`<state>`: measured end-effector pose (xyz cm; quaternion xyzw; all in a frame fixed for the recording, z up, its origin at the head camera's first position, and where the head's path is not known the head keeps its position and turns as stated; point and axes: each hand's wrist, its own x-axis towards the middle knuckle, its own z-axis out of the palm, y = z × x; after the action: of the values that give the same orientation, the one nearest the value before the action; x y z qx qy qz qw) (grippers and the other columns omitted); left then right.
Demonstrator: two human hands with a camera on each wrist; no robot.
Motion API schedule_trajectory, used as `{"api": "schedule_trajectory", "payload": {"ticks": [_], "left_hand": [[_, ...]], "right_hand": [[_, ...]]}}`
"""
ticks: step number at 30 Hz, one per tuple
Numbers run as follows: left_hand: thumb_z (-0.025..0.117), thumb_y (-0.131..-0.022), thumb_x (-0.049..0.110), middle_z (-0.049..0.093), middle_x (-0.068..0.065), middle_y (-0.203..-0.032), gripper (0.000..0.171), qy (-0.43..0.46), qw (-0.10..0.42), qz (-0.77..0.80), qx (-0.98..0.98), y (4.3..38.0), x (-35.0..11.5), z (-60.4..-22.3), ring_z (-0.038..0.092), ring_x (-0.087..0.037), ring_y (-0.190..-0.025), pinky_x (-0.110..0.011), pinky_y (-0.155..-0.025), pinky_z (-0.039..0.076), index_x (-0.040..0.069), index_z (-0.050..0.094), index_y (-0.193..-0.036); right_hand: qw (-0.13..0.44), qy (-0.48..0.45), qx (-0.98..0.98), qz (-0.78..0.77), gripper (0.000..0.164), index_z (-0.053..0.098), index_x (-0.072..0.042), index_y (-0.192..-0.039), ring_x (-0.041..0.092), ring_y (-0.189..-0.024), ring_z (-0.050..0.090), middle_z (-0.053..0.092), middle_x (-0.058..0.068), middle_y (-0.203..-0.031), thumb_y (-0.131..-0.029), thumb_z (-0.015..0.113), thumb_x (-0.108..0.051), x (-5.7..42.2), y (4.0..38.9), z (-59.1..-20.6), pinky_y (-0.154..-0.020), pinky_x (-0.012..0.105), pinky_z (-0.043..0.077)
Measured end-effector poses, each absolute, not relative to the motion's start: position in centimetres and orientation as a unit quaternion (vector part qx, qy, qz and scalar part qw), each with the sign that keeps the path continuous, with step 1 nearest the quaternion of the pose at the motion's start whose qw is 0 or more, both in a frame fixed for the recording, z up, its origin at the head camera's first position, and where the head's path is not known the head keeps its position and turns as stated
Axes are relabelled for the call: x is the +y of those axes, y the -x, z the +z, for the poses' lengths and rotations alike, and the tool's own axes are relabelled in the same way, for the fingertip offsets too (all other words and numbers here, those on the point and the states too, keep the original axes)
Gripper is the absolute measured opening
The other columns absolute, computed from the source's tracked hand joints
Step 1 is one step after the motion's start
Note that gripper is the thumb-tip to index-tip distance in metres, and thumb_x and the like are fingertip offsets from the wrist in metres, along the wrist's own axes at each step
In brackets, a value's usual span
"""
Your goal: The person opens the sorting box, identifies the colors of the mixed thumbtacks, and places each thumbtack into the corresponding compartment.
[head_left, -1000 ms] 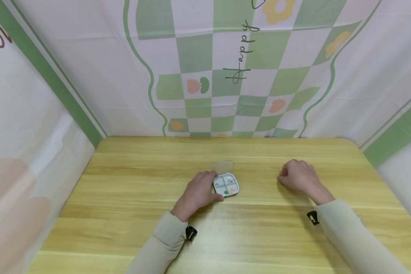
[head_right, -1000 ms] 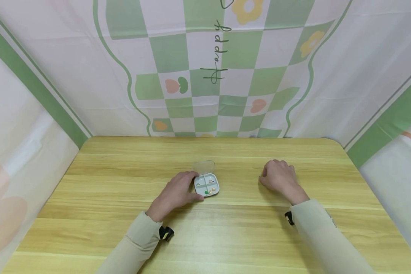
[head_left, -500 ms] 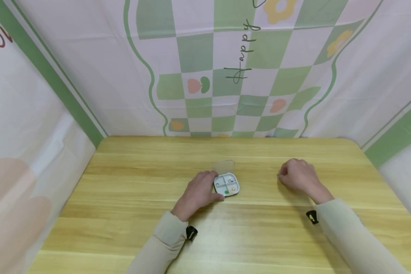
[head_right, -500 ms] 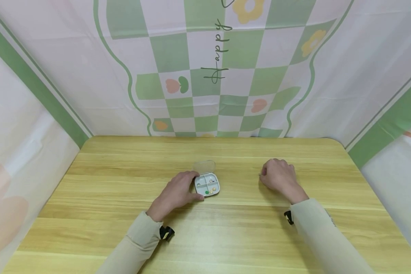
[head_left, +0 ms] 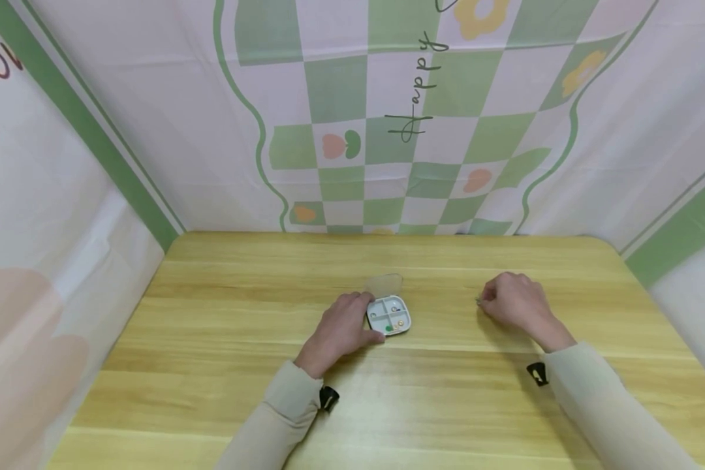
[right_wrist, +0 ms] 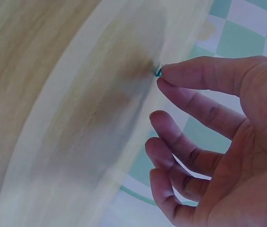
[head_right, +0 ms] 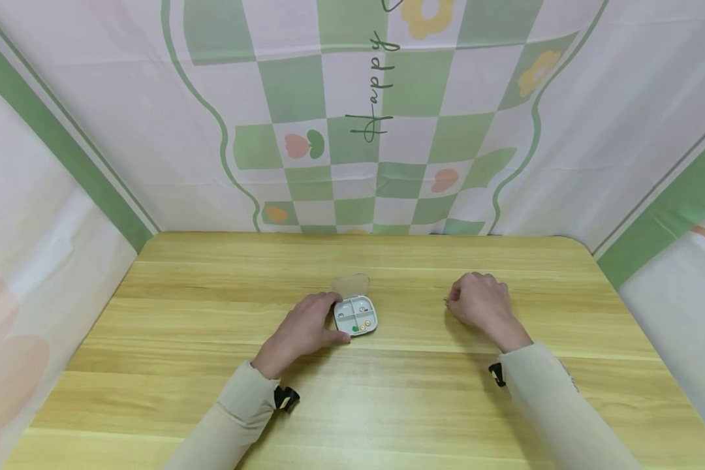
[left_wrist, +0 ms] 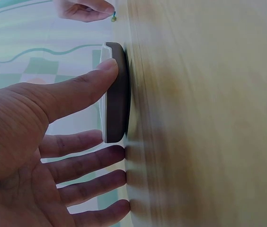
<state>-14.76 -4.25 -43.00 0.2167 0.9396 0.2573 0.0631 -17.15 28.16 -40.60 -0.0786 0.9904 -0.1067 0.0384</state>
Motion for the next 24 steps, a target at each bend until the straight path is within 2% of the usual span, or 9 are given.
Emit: {"api": "schedule_trajectory", "payload": {"ticks": [9,18,24], "left_hand": [[0.076,-0.069,0.041,0.055,-0.001,-0.100,0.069,-0.214,0.067,0.258,0.940,14.7,-4.2,-42.9,0.049,-0.014,-0.086,-0.026,-0.068,0.041,0.006,0.051,-0.122],[0.076,-0.069,0.042,0.056,-0.002,-0.101,0.068,-0.213,0.064,0.257,0.941,14.6,-4.2,-42.8,0.049,-0.014,-0.088,-0.027,-0.070,0.041,0.006,0.052,-0.121],[0.076,-0.069,0.042,0.056,-0.003,-0.103,0.067,-0.213,0.064,0.258,0.940,14.6,-4.2,-42.8,0.050,-0.015,-0.089,-0.027,-0.070,0.041,0.007,0.052,-0.121]], "right_hand": [[-0.003,0.097,0.989,-0.111,0.009,0.068,-0.018,-0.076,0.020,-0.066,0.053,0.064,0.001,-0.080,-0.080,0.063,-0.024,27.8,16.8,-40.1,-0.056,0.037,0.039],[-0.027,0.115,0.985,-0.128,0.009,0.070,-0.018,-0.079,0.034,-0.082,0.059,0.066,0.015,-0.094,-0.081,0.064,-0.025,26.5,16.2,-39.3,-0.065,0.046,0.044],[-0.043,0.122,0.983,-0.134,0.009,0.069,-0.019,-0.077,0.028,-0.078,0.058,0.065,0.011,-0.090,-0.081,0.065,-0.026,25.5,16.0,-39.0,-0.059,0.039,0.043]]}}
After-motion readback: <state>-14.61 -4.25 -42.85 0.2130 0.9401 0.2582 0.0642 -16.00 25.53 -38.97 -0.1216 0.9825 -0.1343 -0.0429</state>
